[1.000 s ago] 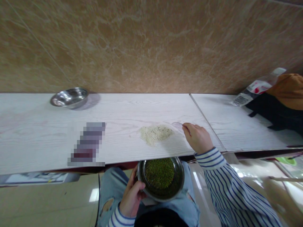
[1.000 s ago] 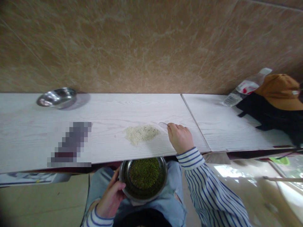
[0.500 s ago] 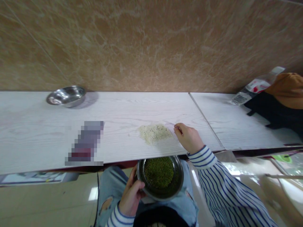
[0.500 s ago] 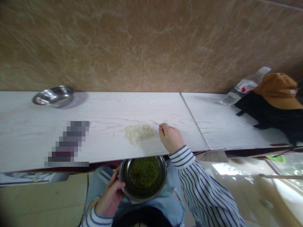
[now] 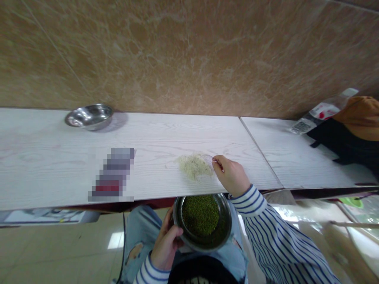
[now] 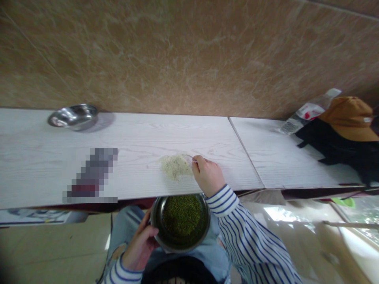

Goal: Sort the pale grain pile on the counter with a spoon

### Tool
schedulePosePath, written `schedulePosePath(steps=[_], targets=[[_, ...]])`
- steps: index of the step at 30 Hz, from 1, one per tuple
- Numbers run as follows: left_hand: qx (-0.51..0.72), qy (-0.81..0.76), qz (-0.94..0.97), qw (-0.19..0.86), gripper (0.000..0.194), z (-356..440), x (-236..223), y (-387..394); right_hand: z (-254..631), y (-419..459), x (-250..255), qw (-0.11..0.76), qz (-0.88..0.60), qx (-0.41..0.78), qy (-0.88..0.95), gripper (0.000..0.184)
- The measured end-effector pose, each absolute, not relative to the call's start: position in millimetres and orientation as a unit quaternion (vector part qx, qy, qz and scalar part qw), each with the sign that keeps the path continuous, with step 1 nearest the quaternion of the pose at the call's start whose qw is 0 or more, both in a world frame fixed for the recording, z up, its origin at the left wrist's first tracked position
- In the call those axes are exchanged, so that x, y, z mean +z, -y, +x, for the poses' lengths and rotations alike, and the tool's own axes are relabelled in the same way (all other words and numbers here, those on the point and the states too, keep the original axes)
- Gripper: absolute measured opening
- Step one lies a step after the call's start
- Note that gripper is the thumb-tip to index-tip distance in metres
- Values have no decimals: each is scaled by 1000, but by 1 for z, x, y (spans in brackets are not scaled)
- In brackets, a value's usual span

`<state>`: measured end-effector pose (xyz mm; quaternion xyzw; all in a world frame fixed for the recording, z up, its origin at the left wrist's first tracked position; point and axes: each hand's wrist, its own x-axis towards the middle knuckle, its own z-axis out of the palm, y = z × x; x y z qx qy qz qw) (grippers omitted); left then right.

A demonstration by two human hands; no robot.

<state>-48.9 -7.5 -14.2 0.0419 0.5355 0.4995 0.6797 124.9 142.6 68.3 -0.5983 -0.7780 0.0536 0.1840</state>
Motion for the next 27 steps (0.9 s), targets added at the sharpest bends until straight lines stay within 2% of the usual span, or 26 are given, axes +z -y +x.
schedulePosePath(steps=[4,27], targets=[[501,-533,42,680,84,-52,-15,8,120,-137,71,201,-572,59,793,22],[508,-535,33,675,82,-53,-13,8,134,-121,78,179,-515,34,838,24]])
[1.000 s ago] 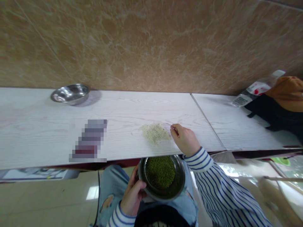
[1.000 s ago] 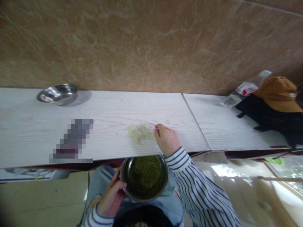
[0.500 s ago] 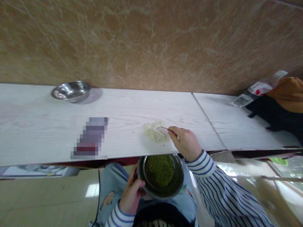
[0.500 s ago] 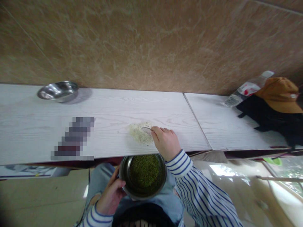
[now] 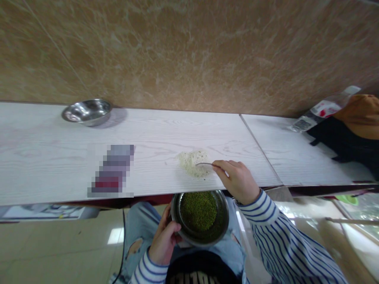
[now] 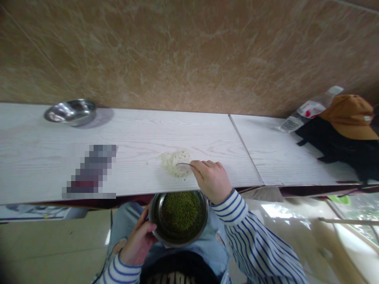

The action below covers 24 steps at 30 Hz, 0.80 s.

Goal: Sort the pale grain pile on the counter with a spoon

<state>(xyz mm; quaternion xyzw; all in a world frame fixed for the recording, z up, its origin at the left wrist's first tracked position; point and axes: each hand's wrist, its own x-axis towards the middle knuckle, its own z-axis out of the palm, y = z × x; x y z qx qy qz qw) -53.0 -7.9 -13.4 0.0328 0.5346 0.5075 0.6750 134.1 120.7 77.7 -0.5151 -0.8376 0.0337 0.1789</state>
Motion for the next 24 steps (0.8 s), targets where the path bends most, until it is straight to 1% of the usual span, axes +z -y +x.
schedulePosePath(steps=[6,9,12,18,24], targets=[[516,-526,27,675,83,-52,-13,9,135,-120,83,165,-473,18,865,22],[512,-527,37,677,82,-53,-13,9,131,-118,85,143,-448,13,882,20],[507,-532,39,677,82,-53,-12,9,129,-119,85,129,-446,-6,885,19],[502,-546,38,670,80,-54,-11,9,130,-122,83,146,-453,-29,879,19],[503,-544,43,670,79,-55,-14,9,130,-119,82,114,-431,-19,895,18]])
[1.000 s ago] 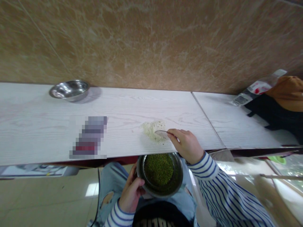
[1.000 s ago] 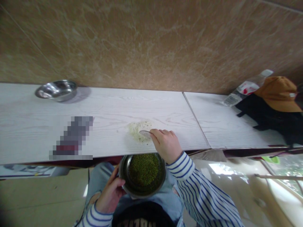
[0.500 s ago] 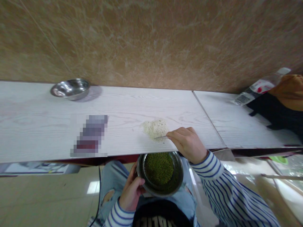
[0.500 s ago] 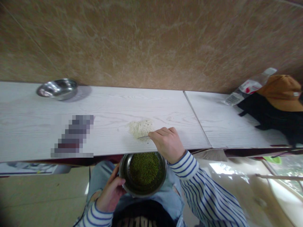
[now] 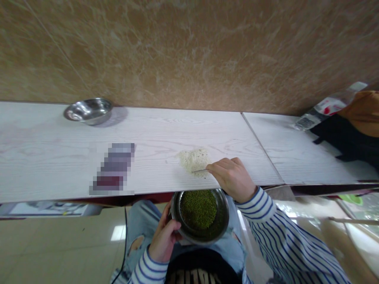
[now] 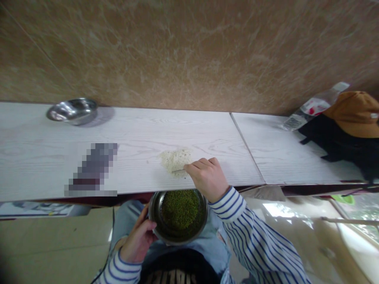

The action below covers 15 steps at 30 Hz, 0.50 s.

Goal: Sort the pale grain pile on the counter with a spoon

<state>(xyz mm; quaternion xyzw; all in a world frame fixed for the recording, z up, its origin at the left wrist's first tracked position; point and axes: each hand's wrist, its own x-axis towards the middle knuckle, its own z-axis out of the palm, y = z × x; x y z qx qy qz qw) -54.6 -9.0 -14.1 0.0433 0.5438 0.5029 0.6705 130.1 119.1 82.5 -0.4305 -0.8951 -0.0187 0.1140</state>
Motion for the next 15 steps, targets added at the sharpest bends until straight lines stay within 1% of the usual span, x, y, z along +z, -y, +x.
schedulePosePath(steps=[10,15], targets=[[507,-544,41,667,78,-53,-11,9,142,-113,87,109,-419,-1,902,19],[509,-541,41,668,79,-53,-11,9,159,-112,85,141,-459,-13,877,21]])
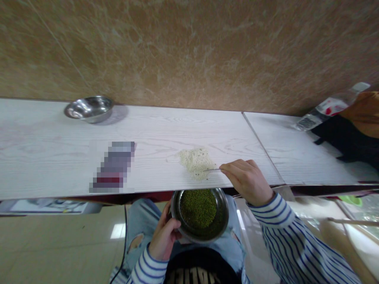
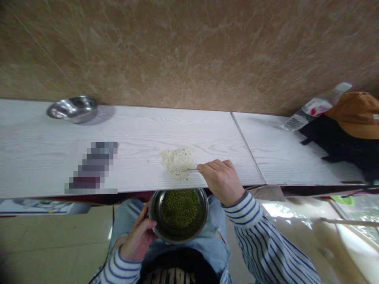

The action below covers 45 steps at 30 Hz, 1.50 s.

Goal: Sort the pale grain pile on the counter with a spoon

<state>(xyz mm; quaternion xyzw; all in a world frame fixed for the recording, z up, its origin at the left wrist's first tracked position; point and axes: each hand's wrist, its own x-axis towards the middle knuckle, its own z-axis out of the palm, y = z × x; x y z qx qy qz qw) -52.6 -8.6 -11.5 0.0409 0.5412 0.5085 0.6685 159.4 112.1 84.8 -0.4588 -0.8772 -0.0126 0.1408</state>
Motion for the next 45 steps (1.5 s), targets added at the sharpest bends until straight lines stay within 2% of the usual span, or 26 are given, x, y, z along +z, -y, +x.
schedulePosePath(steps=[6,16,45], targets=[[508,-540,40,670,80,-52,-16,9,172,-117,79,158,-490,-43,856,23],[503,-541,41,673,79,-51,-10,8,162,-110,81,133,-467,0,874,21],[498,-534,46,682,77,-45,-17,12,178,-88,79,138,-486,5,863,22]])
